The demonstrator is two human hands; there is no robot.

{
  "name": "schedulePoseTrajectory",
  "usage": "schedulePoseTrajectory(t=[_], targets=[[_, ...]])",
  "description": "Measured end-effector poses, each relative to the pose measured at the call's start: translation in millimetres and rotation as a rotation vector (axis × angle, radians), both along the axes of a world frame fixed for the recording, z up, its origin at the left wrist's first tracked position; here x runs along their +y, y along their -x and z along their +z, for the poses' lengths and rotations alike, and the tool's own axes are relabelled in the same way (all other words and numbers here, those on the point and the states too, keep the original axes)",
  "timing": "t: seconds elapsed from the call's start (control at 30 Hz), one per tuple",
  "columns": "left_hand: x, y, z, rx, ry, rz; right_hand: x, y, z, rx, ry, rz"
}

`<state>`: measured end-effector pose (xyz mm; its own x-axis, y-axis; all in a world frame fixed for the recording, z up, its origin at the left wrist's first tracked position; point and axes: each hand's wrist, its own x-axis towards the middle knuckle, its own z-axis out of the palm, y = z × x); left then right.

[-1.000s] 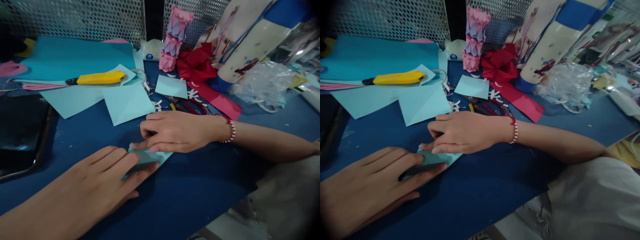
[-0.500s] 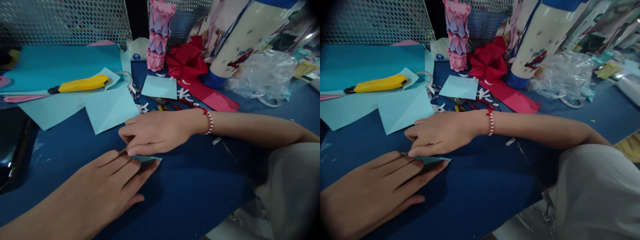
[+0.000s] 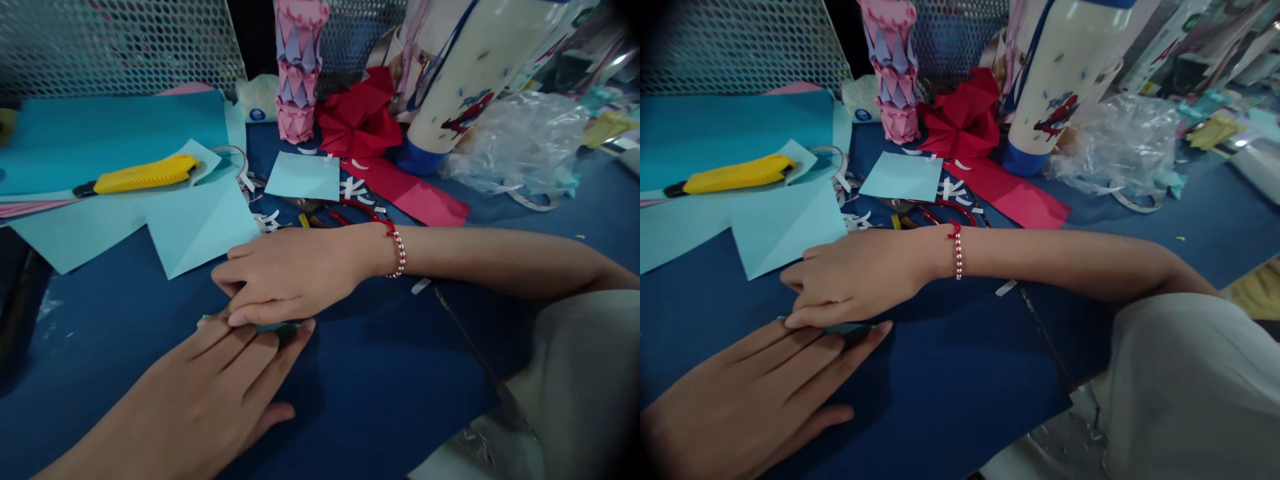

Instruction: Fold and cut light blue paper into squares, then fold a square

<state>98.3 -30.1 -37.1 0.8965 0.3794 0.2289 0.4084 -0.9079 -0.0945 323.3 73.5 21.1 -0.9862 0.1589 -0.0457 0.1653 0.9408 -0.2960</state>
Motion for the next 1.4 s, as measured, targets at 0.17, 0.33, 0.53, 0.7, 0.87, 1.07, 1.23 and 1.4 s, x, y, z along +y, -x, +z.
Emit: schedulePoseTrajectory(t=[0.17,0.33,0.53,0.7,0.87,1.07,1.23,1.4], targets=[[-10,1,12.9,-0.119,0.235,-0.089,1,0,-2.3,0.010,-0.018,0.017],[3,40,20.3,-0.255,0.317,0.134,0,2,-4.7,0.003,-0.066,0.032],[43,75,27.5,-0.116,0.454,0.437,7,-2,-8.9,0.091,0.106,0.030],[46,67,27.3,-0.175,0.428,0.373,18,-6,-19.4,0.223,0.671,-0.004],[47,59,28.4,-0.204,0.541,0.380,8,-1,-20.8,0.226,0.640,-0.175],[44,52,39.5,-0.256,0.818,0.449,-20,5,-7.4,0.191,0.420,-0.308],[38,47,55.6,-0.507,0.913,0.534,-43,5,-1.6,0.241,0.538,-0.422],[34,42,57.8,-0.715,1.210,0.630,-54,9,-3.9,0.493,0.772,-0.597]])
